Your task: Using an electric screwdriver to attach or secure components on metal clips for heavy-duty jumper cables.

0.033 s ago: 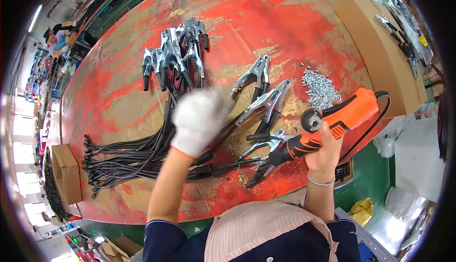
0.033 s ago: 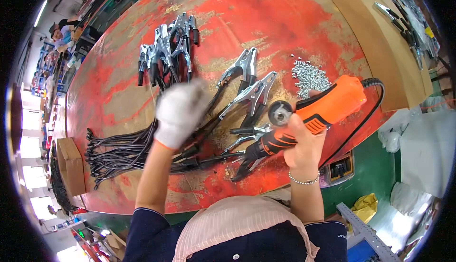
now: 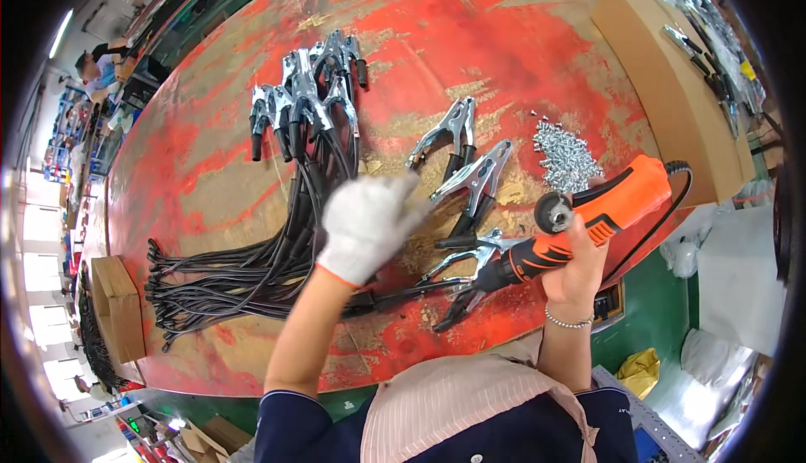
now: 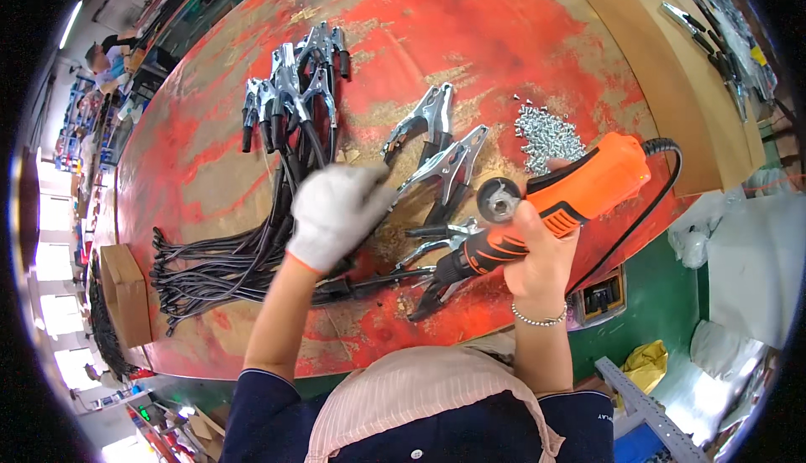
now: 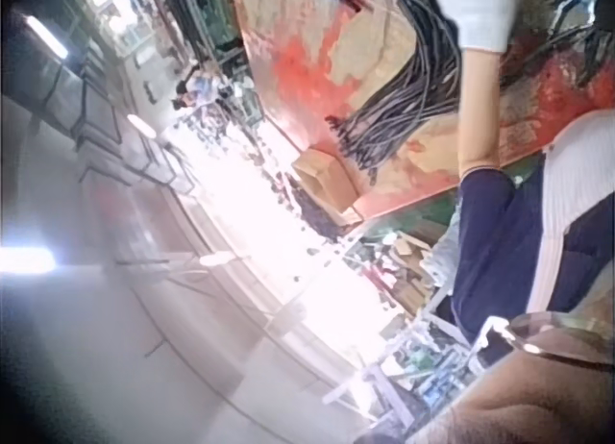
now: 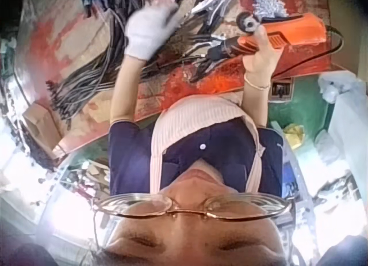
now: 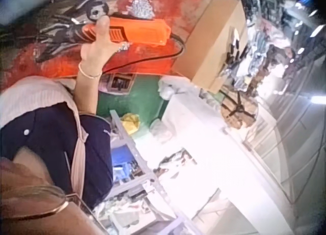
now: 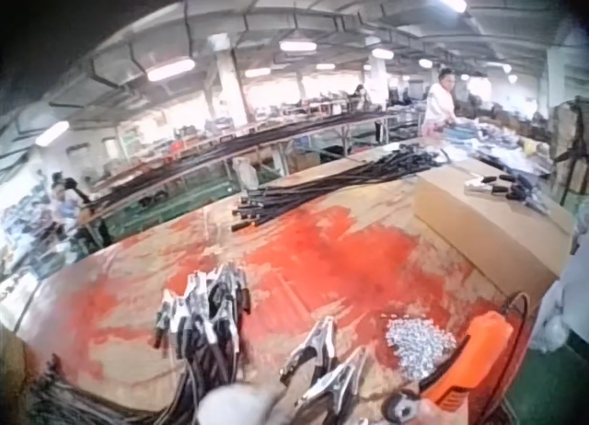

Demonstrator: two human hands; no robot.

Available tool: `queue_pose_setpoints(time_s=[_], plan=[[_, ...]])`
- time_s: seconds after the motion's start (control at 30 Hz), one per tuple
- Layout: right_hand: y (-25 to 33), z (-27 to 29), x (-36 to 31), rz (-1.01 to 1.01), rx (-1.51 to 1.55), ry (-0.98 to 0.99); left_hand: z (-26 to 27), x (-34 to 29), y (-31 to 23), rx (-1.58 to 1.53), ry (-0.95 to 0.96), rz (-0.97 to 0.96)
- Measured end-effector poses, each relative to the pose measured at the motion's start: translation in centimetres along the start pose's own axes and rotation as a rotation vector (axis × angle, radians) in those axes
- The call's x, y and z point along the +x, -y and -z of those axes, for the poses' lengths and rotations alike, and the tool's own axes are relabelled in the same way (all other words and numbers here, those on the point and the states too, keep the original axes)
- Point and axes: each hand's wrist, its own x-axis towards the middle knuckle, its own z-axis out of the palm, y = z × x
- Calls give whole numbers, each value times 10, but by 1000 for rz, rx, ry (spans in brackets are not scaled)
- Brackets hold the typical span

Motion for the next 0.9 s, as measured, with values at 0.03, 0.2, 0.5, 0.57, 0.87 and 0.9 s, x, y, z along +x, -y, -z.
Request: queue_pose_setpoints(time_s=[0.03, 0.2, 0.5, 0.57, 0.87, 0.9], plan=[[0, 2, 1, 14, -1, -4, -22, -7, -4, 53, 35, -10], [-1, 14, 0, -3, -32, 39, -50, -13, -11, -124, 36, 153], [-4, 3, -2, -15, 18, 69, -35, -30, 9, -2018, 743, 377], [-1, 4, -3, -3, 10, 138, -11, -29, -6, -1957, 634, 502], [-24, -26, -26, -46, -110, 71, 49, -70, -89, -1731, -88, 602], [-29, -27, -28, -95, -109, 76, 49, -77, -89, -1768, -93, 582]])
